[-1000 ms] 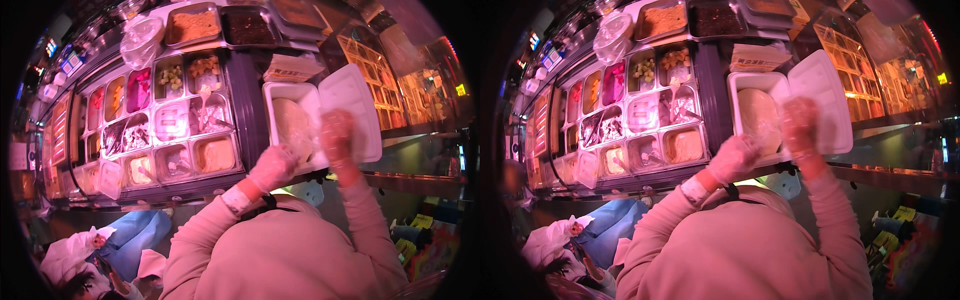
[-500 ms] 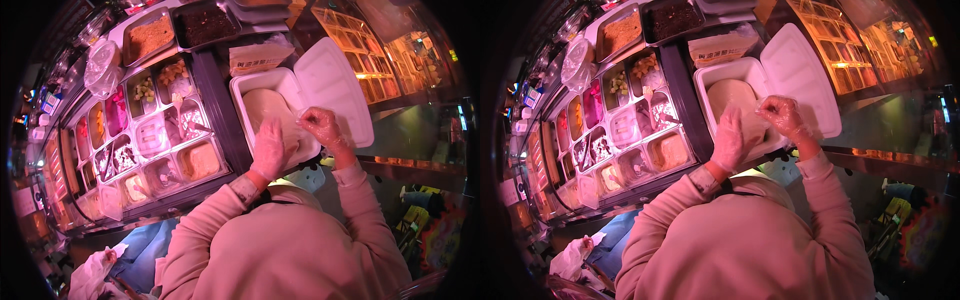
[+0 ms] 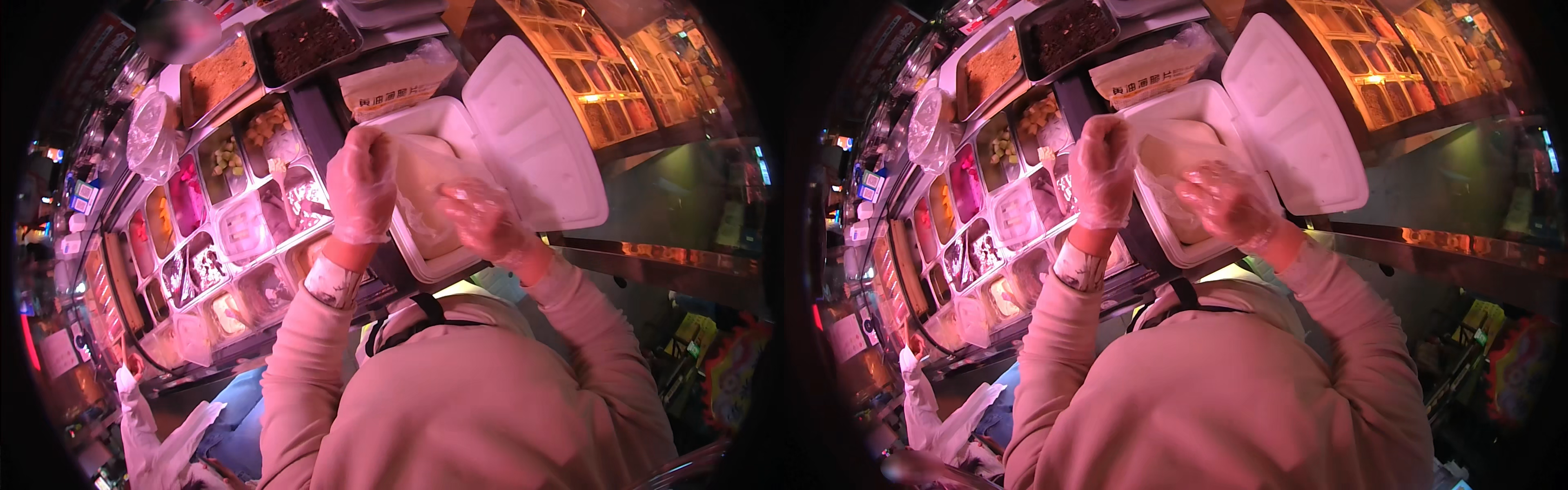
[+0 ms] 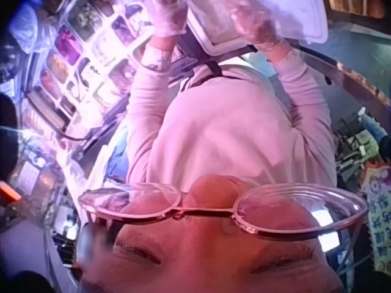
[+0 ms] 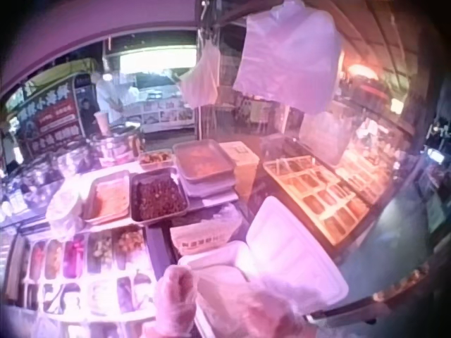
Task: The person scoops a white base from a refrigerated bin, adds colorful toppings, and wraps the mixture in a thin sheet. They then roll the bundle, coat it in a brown crumbly topping, and place it into a plastic bag. Finally, they open a styrofoam container and scoop additional white base into it.
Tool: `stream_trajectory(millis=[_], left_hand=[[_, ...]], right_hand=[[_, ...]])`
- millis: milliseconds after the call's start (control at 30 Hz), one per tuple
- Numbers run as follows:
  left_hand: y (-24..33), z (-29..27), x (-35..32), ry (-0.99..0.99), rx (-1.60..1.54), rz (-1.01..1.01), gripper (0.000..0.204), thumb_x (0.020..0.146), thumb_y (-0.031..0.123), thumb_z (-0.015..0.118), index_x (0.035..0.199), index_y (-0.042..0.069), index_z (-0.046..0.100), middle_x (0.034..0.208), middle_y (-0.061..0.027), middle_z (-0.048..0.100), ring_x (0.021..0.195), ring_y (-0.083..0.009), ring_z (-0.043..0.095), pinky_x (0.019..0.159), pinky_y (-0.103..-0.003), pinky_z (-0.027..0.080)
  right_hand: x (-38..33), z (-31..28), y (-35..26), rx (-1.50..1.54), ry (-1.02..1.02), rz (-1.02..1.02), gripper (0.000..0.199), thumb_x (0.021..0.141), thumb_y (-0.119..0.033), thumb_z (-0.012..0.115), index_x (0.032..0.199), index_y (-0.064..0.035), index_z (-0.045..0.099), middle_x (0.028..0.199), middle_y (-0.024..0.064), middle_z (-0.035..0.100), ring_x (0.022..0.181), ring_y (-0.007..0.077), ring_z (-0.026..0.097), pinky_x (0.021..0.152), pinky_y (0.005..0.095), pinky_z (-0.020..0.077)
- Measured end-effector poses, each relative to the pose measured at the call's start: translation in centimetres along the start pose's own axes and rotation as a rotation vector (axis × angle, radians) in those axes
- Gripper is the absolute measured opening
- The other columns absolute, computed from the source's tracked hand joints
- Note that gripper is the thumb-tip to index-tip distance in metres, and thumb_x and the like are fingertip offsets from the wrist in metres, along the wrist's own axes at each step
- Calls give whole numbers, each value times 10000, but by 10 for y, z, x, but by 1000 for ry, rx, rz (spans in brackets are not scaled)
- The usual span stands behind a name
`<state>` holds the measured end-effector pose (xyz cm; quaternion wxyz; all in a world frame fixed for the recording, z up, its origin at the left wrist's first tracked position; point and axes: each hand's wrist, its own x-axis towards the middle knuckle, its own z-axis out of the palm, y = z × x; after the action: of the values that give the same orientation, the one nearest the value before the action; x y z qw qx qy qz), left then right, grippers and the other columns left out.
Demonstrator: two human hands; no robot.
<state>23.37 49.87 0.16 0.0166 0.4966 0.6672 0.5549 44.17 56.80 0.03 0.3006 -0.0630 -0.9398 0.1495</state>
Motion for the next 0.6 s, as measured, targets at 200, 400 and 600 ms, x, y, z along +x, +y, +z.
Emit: stream_trajectory(millis=[200, 400, 600], left_hand=[[-8, 40, -40, 3, -71, -15, 77, 925, 77, 606, 994, 45, 592, 838, -160, 621, 746, -390, 625, 628, -462, 514], [21, 34, -88, -860, 224, 218, 541, 819, 484, 731, 1179, 86, 660, 1041, -129, 701, 889, -340, 702, 892, -549, 479], [11, 55, -117, -1119, 351, 206, 232, 815, 348, 696, 715, 145, 747, 749, -76, 711, 754, -244, 733, 808, -501, 532]], right_hand=[[-52, 67, 71, 232, -243, 461, 353, 888, -57, 610, 1235, -22, 659, 1178, 207, 681, 1064, 388, 660, 926, 433, 543], [-57, 34, 70, 149, -805, 366, 374, 920, -184, 642, 1269, -51, 648, 1188, 204, 665, 1095, 413, 625, 999, 464, 506], [-114, 144, 116, -116, -670, 482, 445, 974, -343, 598, 1352, -108, 610, 1376, 292, 567, 1308, 458, 513, 1118, 518, 415]])
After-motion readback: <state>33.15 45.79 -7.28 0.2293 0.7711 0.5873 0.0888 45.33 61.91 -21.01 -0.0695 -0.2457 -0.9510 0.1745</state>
